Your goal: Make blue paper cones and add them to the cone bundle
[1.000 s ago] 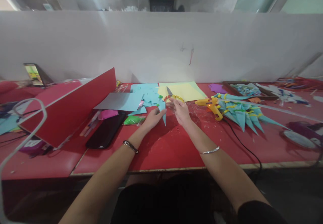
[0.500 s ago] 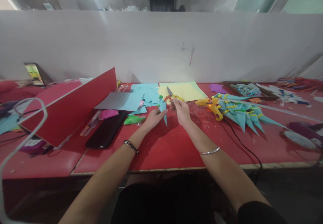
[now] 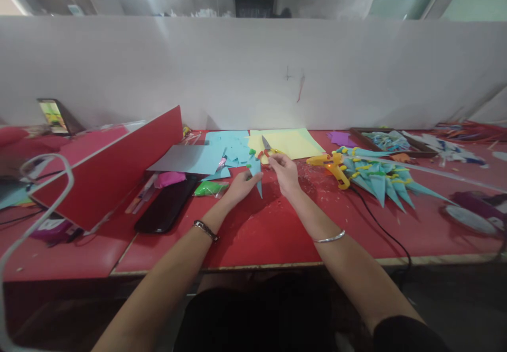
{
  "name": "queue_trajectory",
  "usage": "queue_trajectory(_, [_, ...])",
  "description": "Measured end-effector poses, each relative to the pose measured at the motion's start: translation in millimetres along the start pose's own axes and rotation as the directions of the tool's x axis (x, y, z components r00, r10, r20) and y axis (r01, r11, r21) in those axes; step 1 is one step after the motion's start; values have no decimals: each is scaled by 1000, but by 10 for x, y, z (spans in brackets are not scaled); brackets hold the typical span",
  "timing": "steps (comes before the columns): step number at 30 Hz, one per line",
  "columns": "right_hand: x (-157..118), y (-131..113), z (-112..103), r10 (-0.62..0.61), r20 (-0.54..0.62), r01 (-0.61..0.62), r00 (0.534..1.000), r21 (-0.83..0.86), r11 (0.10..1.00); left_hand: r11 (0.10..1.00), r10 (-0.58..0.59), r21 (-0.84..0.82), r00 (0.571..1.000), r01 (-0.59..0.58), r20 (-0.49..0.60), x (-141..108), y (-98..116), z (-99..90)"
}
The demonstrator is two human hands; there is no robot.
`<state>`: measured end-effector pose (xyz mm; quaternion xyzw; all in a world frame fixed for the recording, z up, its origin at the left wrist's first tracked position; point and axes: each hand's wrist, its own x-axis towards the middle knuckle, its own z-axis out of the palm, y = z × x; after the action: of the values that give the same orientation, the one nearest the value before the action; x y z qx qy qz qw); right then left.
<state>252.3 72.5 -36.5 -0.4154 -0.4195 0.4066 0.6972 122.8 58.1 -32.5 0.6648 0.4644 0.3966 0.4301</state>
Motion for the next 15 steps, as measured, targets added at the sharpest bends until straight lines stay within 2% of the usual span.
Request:
queue_trajectory(3, [3,1,1,-9,8,9,1000,16,1000,1000,-8,6,1000,8,1,0,3,-2])
queue_trajectory(7, [-15,-29,9,-26,65,24,998,31,999,994,-55,93,998,57,-23,-5,12,-2])
queue_trajectory(10, [-64,-74,26,-162,151,177,975,-92,980,991,-51,121,998,55,-37,-9,12,-1])
queue_trajectory(15, [-165,-150,58,-338,356,436,871,-241,867,994,6,110,1000,-3,-29,-24,29,1])
